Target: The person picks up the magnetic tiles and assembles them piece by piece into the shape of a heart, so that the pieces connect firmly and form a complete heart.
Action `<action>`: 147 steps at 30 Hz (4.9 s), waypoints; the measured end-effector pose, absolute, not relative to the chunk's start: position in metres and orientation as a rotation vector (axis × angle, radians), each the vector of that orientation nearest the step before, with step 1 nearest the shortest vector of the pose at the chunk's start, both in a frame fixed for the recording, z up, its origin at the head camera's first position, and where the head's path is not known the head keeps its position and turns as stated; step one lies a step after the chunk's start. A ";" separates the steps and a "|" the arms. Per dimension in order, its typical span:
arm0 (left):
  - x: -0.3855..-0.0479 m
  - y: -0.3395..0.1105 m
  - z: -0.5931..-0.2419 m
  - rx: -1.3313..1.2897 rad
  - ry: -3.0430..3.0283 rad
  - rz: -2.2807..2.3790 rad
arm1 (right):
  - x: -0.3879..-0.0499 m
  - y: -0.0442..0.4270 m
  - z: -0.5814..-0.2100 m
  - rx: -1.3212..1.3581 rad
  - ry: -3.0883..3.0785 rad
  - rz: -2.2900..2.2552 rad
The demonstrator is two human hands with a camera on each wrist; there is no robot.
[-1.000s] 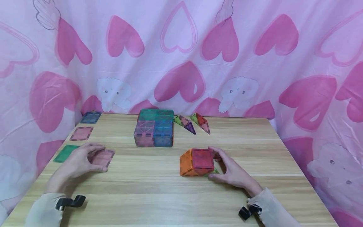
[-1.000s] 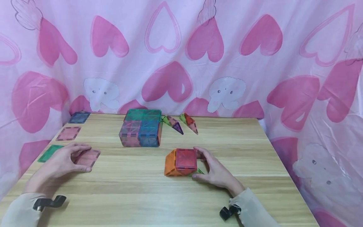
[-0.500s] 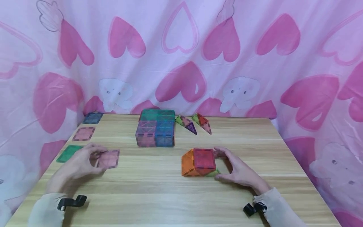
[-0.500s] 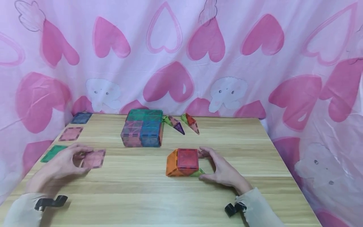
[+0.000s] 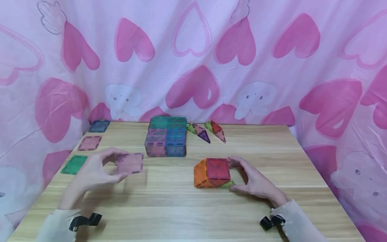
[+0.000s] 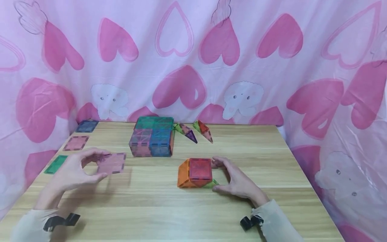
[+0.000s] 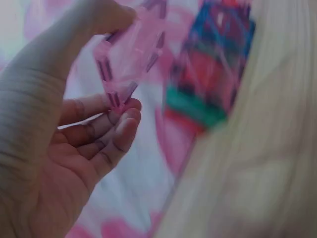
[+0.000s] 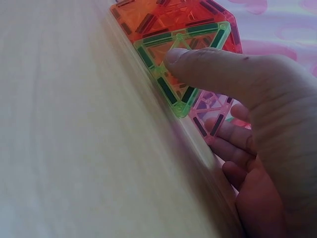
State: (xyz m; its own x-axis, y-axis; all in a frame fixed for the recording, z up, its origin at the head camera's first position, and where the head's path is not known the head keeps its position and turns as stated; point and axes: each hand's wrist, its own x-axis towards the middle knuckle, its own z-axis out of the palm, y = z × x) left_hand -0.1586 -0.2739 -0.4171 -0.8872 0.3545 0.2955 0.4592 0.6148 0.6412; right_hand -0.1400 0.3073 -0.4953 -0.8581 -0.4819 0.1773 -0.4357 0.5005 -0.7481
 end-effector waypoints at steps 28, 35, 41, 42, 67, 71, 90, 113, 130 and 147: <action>-0.183 0.017 -0.410 -1.408 -2.347 -1.229 | -0.137 0.308 -0.495 -0.678 2.709 -1.287; -0.179 0.041 -0.424 -1.294 -2.510 -1.009 | -0.139 0.309 -0.494 -0.728 2.664 -1.328; -0.173 0.049 -0.439 -1.265 -2.551 -0.774 | -0.139 0.308 -0.498 -0.801 2.669 -1.348; -0.172 0.050 -0.440 -1.261 -2.554 -0.754 | -0.139 0.308 -0.498 -0.806 2.678 -1.338; -0.174 -0.050 -0.471 -1.101 -2.843 -0.970 | -0.139 0.311 -0.494 -0.790 2.748 -1.236; -0.177 -0.055 -0.478 -1.141 -2.808 -1.044 | -0.140 0.312 -0.497 -0.795 2.737 -1.275; -0.164 -0.039 -0.469 -0.996 -2.759 -1.021 | -0.137 0.305 -0.496 -0.826 2.753 -1.349; -0.263 -0.203 -0.454 -0.618 -2.544 -1.540 | -0.138 0.302 -0.502 -0.666 2.629 -1.629; -0.269 -0.218 -0.478 -0.604 -2.571 -1.745 | -0.140 0.204 -0.502 -0.754 2.791 -1.500; -0.272 -0.213 -0.478 -0.613 -2.582 -1.830 | -0.168 0.092 -0.500 -0.521 2.849 -1.525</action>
State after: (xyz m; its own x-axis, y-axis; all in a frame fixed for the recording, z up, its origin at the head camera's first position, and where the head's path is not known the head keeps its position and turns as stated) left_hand -0.2724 -0.2127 -0.4782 -0.9245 0.3506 0.1494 0.2571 0.2844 0.9236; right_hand -0.1676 0.0925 -0.4999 -0.9408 -0.2150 0.2619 -0.3372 0.5170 -0.7867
